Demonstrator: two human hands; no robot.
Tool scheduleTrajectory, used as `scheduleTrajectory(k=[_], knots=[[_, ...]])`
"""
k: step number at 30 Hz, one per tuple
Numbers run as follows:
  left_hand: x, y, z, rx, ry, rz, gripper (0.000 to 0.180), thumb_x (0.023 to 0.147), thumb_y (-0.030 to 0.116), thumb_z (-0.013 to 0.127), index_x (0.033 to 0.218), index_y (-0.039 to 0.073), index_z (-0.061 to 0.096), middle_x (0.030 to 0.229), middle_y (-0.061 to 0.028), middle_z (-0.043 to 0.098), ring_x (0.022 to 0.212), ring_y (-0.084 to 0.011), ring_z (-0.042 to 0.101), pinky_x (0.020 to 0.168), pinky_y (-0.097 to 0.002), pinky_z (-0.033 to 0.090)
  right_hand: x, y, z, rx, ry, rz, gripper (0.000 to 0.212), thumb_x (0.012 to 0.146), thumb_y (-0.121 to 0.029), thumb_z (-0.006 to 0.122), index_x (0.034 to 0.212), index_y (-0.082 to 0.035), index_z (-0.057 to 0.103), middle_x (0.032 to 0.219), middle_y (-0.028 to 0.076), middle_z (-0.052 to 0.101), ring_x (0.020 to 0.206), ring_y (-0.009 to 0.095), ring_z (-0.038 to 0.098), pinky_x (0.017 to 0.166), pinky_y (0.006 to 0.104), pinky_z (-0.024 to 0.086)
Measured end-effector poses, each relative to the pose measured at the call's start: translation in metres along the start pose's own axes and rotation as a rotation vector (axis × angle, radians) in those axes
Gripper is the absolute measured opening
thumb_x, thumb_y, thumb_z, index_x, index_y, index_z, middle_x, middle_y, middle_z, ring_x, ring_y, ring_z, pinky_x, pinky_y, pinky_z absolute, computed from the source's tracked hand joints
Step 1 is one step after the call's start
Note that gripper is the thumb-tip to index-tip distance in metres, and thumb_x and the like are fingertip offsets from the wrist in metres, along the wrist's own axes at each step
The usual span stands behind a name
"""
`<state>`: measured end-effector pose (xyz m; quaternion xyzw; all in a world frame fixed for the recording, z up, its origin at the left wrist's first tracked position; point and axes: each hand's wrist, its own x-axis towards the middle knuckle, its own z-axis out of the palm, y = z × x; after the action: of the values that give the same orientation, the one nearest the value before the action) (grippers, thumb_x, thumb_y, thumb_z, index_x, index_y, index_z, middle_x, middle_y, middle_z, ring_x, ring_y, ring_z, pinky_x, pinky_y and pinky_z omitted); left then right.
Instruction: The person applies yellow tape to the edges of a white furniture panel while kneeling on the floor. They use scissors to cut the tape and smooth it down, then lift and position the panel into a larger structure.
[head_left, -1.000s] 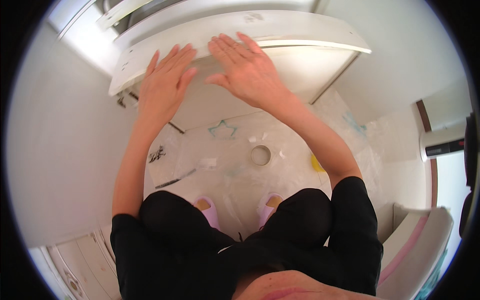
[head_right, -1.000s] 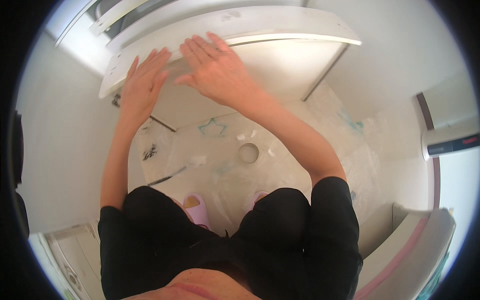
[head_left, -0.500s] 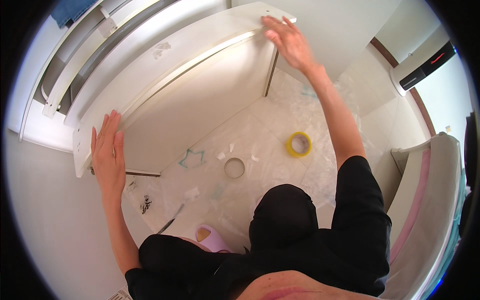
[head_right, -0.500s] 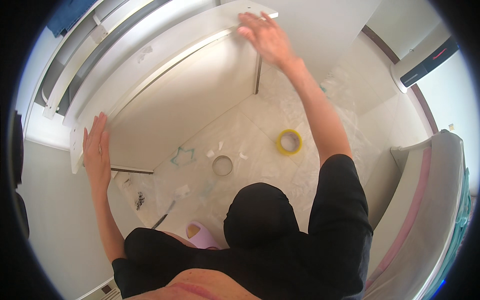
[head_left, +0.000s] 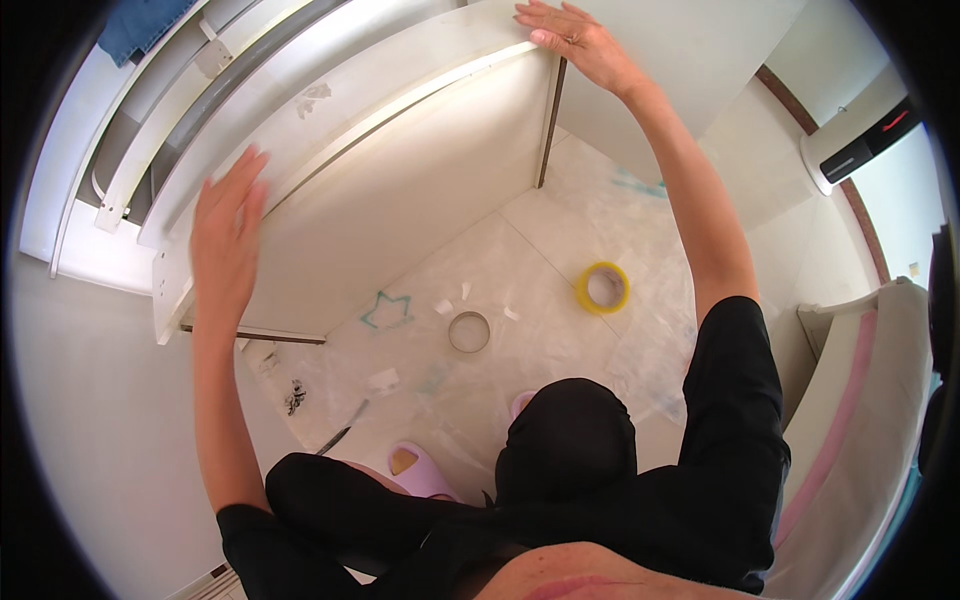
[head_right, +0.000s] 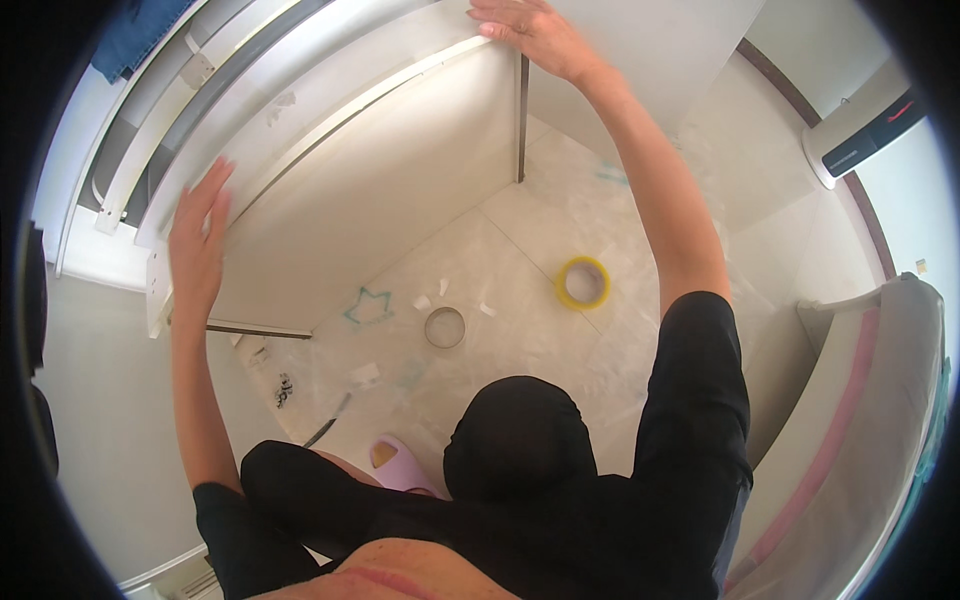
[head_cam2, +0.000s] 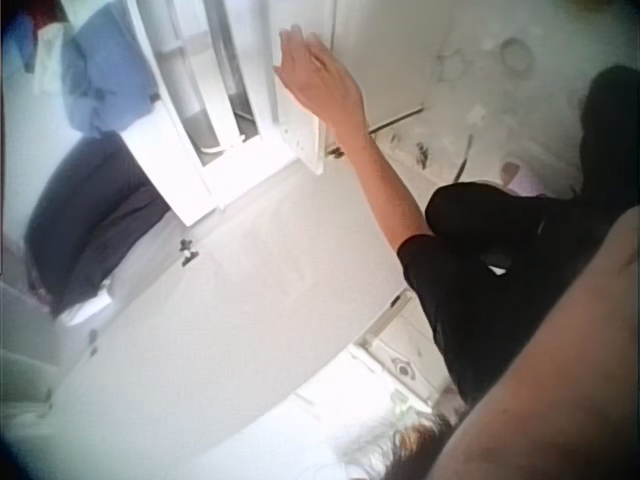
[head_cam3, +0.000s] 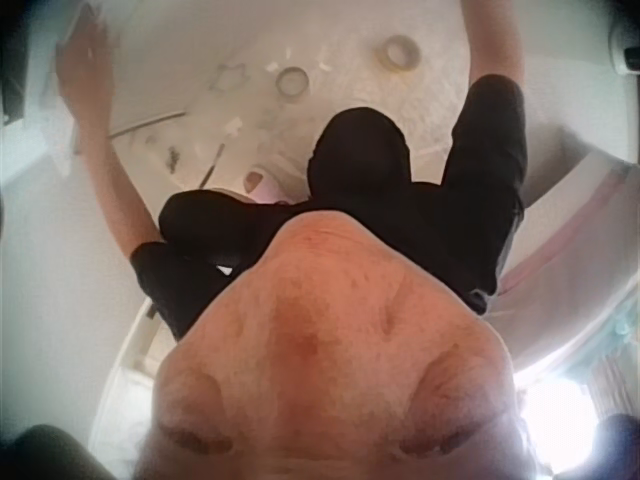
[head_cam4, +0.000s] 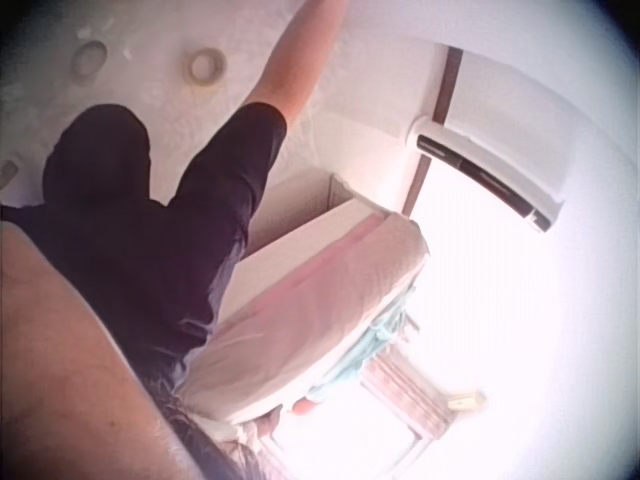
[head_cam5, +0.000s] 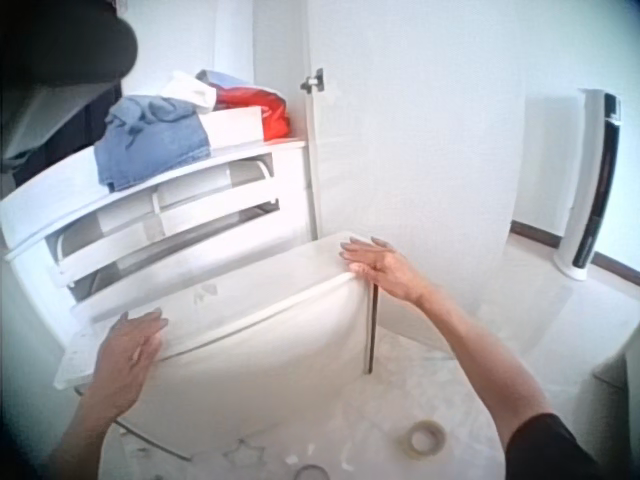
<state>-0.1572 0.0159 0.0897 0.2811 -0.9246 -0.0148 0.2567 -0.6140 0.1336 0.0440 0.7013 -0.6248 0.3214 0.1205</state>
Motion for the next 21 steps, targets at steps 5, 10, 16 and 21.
scheduleTrajectory(k=[5, 10, 16, 21], knots=[[0.078, 0.029, 0.058, 0.001, -0.089, 0.11, 0.053, 0.103, 0.042, 0.044, 0.147, 0.013, 0.044, 0.154, -0.014, 0.038, 0.145, -0.0337, 0.03, 0.12, -0.0439, 0.018, -0.001, 0.005, 0.013, 0.002, -0.022, -0.067, 0.044, 0.101, -0.037, 0.05, 0.132, -0.008, 0.061, 0.142, 0.007, 0.055, 0.14, 0.027, 0.041, 0.116, 0.0471, 0.026], [0.096, 0.052, 0.088, 0.132, -0.291, 0.044, 0.067, 0.1, 0.057, 0.038, 0.153, 0.015, 0.034, 0.161, -0.0138, 0.023, 0.149, -0.0375, 0.017, 0.121, -0.047, 0.013, 0.001, 0.01, 0.019, 0.002, 0.028, -0.131, 0.039, 0.099, -0.031, 0.056, 0.129, -0.007, 0.063, 0.138, 0.007, 0.059, 0.136, 0.028, 0.046, 0.112, 0.0441, 0.033], [0.146, 0.046, 0.071, -0.319, -0.399, -0.06, 0.082, 0.094, 0.064, 0.046, 0.152, 0.008, 0.031, 0.158, -0.014, 0.031, 0.146, -0.0312, 0.028, 0.118, -0.0424, 0.026, -0.006, 0.006, 0.017, 0.027, 0.066, -0.091, 0.038, 0.098, -0.032, 0.058, 0.126, -0.006, 0.065, 0.134, 0.008, 0.062, 0.133, 0.029, 0.049, 0.112, 0.0456, 0.032], [0.221, 0.062, 0.098, -0.168, -0.472, 0.129, 0.085, 0.095, 0.062, 0.047, 0.151, 0.0, 0.028, 0.154, -0.0247, 0.031, 0.144, -0.0356, 0.029, 0.118, -0.0395, 0.023, -0.001, -0.009, 0.028, 0.058, 0.203, -0.021, 0.036, 0.094, -0.032, 0.063, 0.119, -0.008, 0.069, 0.127, 0.007, 0.066, 0.127, 0.028, 0.054, 0.111, 0.0457, 0.032]])
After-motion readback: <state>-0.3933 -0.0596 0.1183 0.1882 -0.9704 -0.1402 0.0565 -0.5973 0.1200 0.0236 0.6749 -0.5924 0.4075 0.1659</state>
